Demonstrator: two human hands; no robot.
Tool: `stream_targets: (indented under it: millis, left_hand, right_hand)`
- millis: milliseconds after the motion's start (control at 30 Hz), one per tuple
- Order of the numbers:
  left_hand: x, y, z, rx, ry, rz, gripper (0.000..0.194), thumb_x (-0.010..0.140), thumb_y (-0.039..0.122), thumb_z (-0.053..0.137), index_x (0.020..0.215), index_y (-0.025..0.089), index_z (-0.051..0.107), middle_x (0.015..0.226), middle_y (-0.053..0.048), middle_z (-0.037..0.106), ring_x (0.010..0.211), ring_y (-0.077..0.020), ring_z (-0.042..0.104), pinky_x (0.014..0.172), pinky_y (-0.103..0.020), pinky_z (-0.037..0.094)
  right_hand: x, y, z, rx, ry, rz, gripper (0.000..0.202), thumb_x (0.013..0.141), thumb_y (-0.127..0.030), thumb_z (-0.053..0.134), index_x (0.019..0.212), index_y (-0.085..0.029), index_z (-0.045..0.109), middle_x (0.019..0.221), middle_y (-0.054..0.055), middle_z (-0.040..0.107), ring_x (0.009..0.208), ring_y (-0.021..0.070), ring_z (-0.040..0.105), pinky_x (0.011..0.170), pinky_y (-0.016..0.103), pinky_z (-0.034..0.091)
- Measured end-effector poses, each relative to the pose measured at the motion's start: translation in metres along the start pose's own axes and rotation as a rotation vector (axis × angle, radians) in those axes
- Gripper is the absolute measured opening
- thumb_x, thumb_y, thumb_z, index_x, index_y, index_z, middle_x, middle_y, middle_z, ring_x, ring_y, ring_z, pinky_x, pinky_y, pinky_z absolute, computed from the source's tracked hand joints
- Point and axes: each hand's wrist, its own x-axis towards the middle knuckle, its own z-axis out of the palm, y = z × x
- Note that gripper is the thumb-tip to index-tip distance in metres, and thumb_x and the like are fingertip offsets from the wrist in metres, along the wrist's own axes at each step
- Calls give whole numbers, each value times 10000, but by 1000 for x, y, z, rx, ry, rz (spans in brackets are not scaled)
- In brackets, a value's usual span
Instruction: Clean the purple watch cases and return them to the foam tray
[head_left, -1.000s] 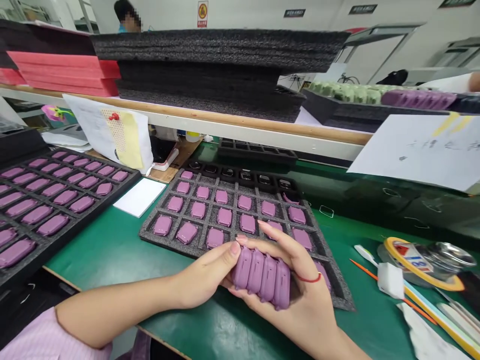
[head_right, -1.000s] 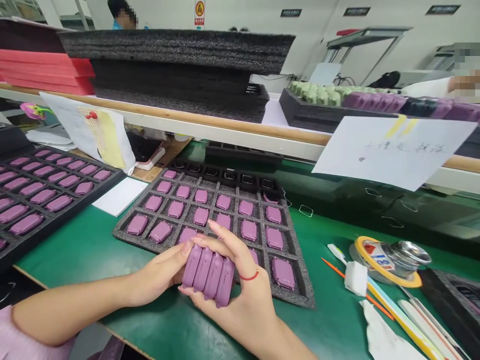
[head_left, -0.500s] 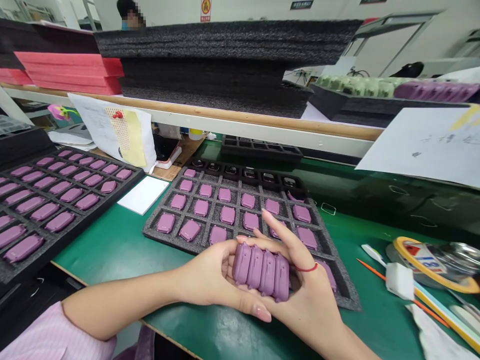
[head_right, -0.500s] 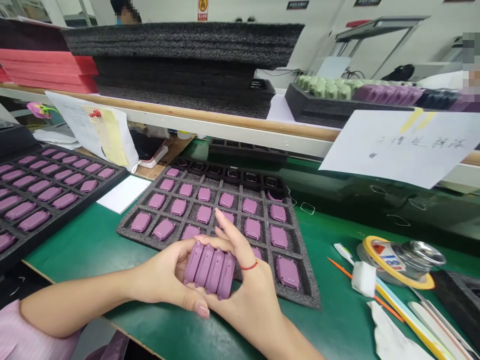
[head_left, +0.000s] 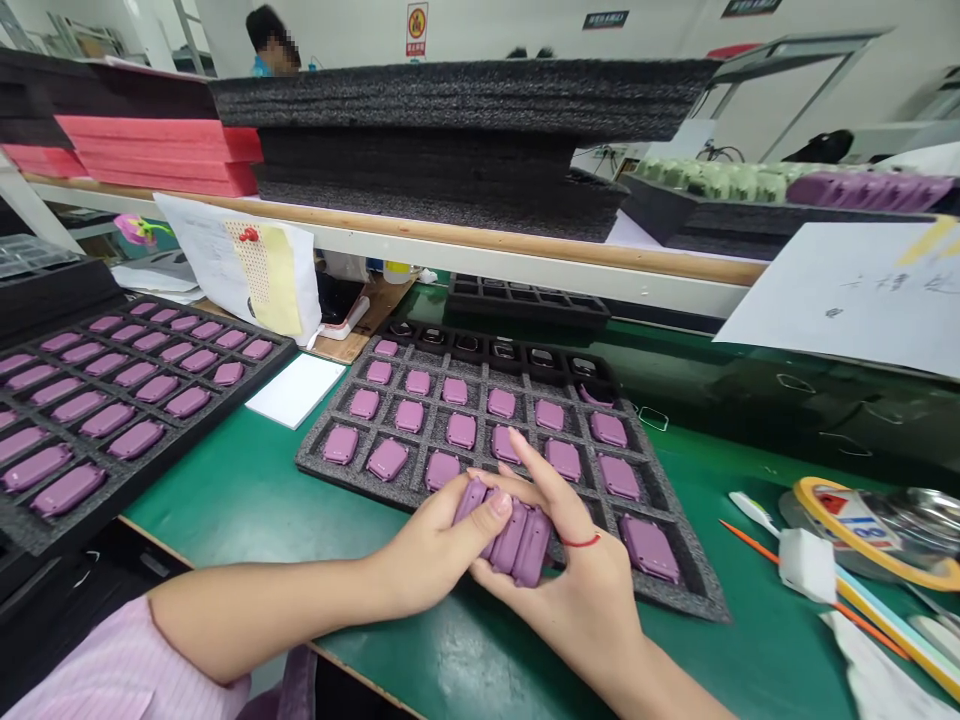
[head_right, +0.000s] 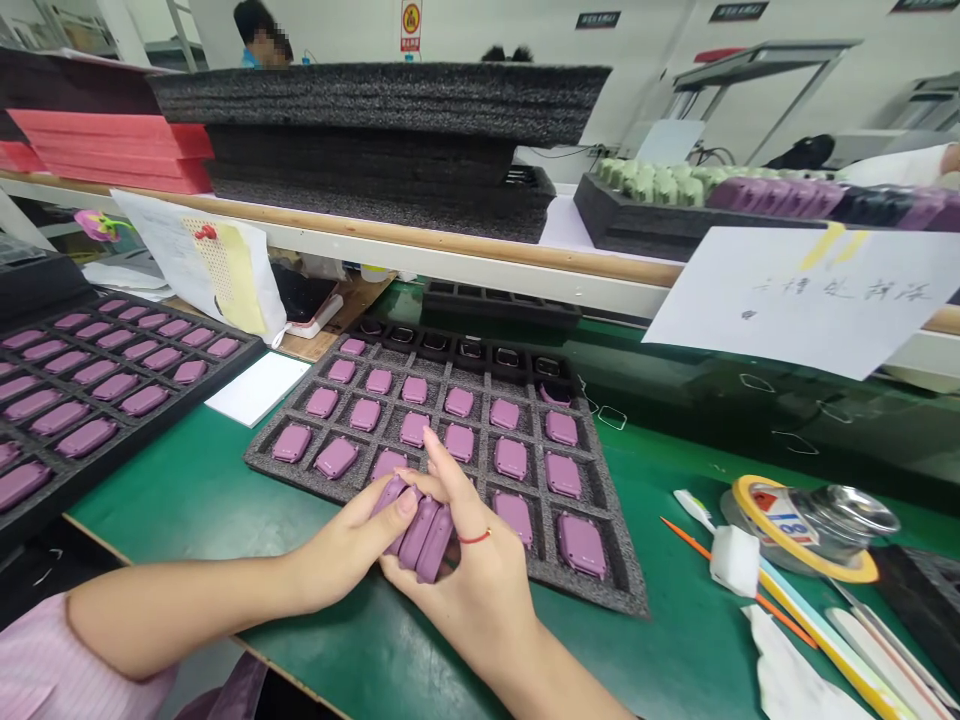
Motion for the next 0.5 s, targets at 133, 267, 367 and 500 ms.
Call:
stream_targets:
  millis: [133,267,367,500]
  left_hand:
    - [3,3,-5,-255,-163,-127,762,857,797,446,1278,171,553,1224,-142,658,1134,-316,635,967,-473,486]
    - [0,7,-9,-197,-202,-131,706,825,619,624,1332,154,468,1277,-156,610,1149,-329,618,957,-473,485]
    - [-4,8,-9,44,-179,-11,569,834,399,670,1294,123,479,1282,-160,575,1185,-310,573,1035,-471,442]
    - [-4,2,-2,187,-56,93,403,932,369,562,1244,118,520,1224,-145,600,1163,-277,571,1064,-456,428]
  right_hand:
    - [1,0,-3,65,25,16,944,764,-319,818,1565,-286,320,1135,43,775,1090,248,737,1004,407,598]
    - [1,1,-9,101,11,52,944,757,-303,822,1557,-287,323,1150,52,772,1156,259,706,920,378,640]
    - [1,2,-11,114,-21,70,910,764,-269,793,1551,-268,337,1146,54,773,1149,267,709,960,403,620]
    - [-2,4,-4,48,31,64,865,771,-249,755,1546,-258,369,1113,44,781,1064,253,747,905,359,641]
